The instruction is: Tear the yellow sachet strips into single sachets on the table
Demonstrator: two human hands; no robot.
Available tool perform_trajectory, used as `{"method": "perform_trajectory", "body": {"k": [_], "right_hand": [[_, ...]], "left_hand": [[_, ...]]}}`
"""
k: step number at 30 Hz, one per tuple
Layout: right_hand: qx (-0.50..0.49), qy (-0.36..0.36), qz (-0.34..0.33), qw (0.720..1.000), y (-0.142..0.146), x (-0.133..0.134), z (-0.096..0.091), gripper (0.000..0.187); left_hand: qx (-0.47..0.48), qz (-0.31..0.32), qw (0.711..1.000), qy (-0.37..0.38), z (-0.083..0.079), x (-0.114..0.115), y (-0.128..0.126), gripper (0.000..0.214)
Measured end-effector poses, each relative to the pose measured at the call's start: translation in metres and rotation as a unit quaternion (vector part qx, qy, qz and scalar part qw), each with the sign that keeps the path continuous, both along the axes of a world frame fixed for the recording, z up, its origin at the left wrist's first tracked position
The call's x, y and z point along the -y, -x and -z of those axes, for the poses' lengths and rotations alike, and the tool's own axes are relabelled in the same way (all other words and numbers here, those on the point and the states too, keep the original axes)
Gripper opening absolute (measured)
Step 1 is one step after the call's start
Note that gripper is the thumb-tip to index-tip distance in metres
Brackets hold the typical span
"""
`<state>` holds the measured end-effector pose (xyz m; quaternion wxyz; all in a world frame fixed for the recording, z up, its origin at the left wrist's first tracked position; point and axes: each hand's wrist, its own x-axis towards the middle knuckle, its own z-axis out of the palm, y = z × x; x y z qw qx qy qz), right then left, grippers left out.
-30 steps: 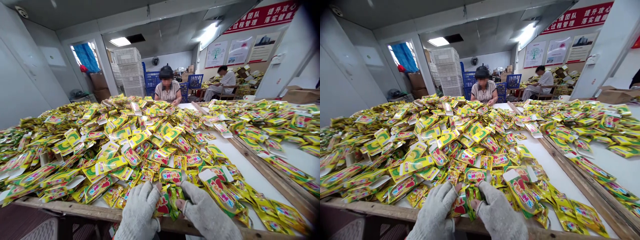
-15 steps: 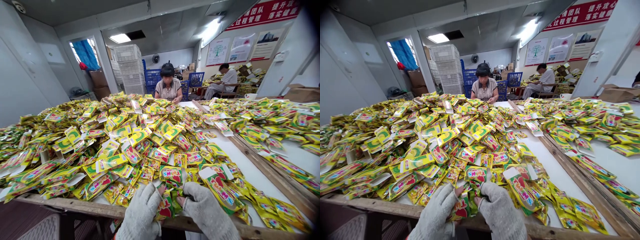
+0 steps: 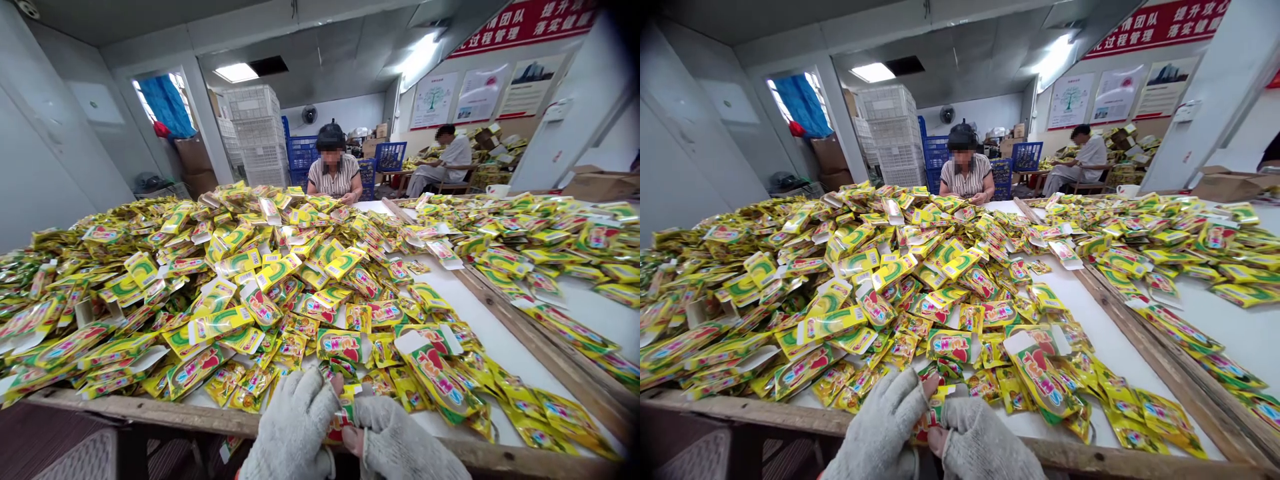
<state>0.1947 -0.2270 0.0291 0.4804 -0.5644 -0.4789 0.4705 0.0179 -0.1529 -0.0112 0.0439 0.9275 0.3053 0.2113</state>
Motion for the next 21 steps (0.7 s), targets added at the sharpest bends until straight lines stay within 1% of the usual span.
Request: {"method": "perform_trajectory", "body": {"k": [1,2,3,4,5,7,8,9,10,11,13,14,15,16,17,18,19,20,21], "right_hand": [[-0.018,0.022,-0.006,1.0,0.002,0.0,0.001,0.033],[-0.038,0.052,-0.017,0.998,0.003,0.0,0.003,0.035],[-0.058,0.079,-0.024,0.995,0.005,-0.001,0.004,0.038],[-0.076,0.094,-0.018,0.993,0.006,-0.001,0.004,0.04],[-0.092,0.1,-0.011,0.991,0.007,-0.001,0.005,0.041],[-0.101,0.1,-0.004,0.99,0.009,-0.002,0.006,0.042],[-0.089,0.105,-0.003,0.991,0.009,-0.002,0.006,0.041],[-0.065,0.112,0.0,0.992,0.009,-0.002,0.007,0.038],[-0.029,0.116,0.009,0.993,0.009,-0.002,0.008,0.035],[0.018,0.109,0.018,0.994,0.008,-0.001,0.01,0.03],[0.12,0.058,0.05,0.99,0.006,-0.001,0.014,0.023],[0.158,0.034,0.066,0.985,0.003,0.0,0.016,0.022],[0.178,0.023,0.076,0.981,0.0,0.0,0.018,0.023],[0.172,0.032,0.077,0.982,-0.004,0.001,0.02,0.025],[0.132,0.042,0.088,0.986,-0.011,0.001,0.02,0.026],[0.071,0.047,0.108,0.99,-0.019,0.002,0.019,0.026],[0.005,0.035,0.138,0.99,-0.028,0.002,0.016,0.027],[-0.065,0.002,0.183,0.981,-0.039,0.003,0.012,0.03],[-0.118,-0.04,0.23,0.965,-0.05,0.003,0.007,0.035]], "left_hand": [[0.055,-0.008,0.998,0.013,0.001,0.002,0.001,0.083],[0.12,-0.028,0.991,0.042,0.0,0.004,0.002,0.085],[0.186,-0.052,0.977,0.09,-0.003,0.005,0.003,0.086],[0.24,-0.073,0.954,0.164,-0.008,0.007,0.004,0.084],[0.279,-0.085,0.921,0.257,-0.014,0.008,0.005,0.079],[0.324,-0.072,0.836,0.436,-0.024,0.009,0.004,0.065],[0.333,-0.06,0.798,0.498,-0.028,0.009,0.003,0.058],[0.342,-0.054,0.771,0.534,-0.03,0.009,0.003,0.054],[0.354,-0.055,0.757,0.547,-0.031,0.01,0.002,0.051],[0.361,-0.058,0.754,0.546,-0.031,0.011,0.002,0.049],[0.354,-0.061,0.76,0.542,-0.028,0.012,0.003,0.049],[0.347,-0.057,0.763,0.542,-0.026,0.013,0.004,0.05],[0.342,-0.048,0.767,0.541,-0.026,0.013,0.005,0.054],[0.343,-0.038,0.772,0.534,-0.026,0.012,0.007,0.061],[0.348,-0.029,0.781,0.518,-0.027,0.01,0.009,0.07],[0.356,-0.026,0.793,0.493,-0.03,0.007,0.012,0.077],[0.359,-0.033,0.809,0.464,-0.033,0.002,0.015,0.08],[0.355,-0.052,0.827,0.433,-0.037,-0.003,0.019,0.077],[0.344,-0.081,0.846,0.4,-0.04,-0.009,0.023,0.069]]}}
